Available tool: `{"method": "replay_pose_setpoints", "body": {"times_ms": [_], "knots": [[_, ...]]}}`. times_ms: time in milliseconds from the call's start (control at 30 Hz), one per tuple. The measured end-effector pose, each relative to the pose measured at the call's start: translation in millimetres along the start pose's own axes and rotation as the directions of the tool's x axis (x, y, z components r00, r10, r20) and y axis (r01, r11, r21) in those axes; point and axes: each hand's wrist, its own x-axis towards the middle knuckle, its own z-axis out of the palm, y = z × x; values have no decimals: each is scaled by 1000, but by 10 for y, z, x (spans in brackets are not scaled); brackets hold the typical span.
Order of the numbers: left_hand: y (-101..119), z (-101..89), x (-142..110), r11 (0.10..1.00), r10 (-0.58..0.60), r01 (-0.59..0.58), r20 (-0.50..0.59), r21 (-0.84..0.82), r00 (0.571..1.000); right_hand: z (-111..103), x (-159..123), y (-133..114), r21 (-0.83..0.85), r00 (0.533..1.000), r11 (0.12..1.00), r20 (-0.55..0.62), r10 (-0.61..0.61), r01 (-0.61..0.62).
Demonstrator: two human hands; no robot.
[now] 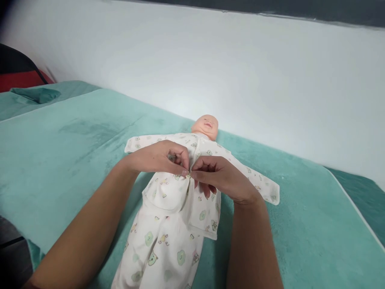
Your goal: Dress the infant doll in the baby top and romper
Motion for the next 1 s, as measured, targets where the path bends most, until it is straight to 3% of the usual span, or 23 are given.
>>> {"method": "replay_pose_setpoints", "body": {"times_ms": [1000], "knots": [[-32,6,9,1000,-2,2,2,12,1000,-6,13,18,43,999,999,17,-31,30]]}}
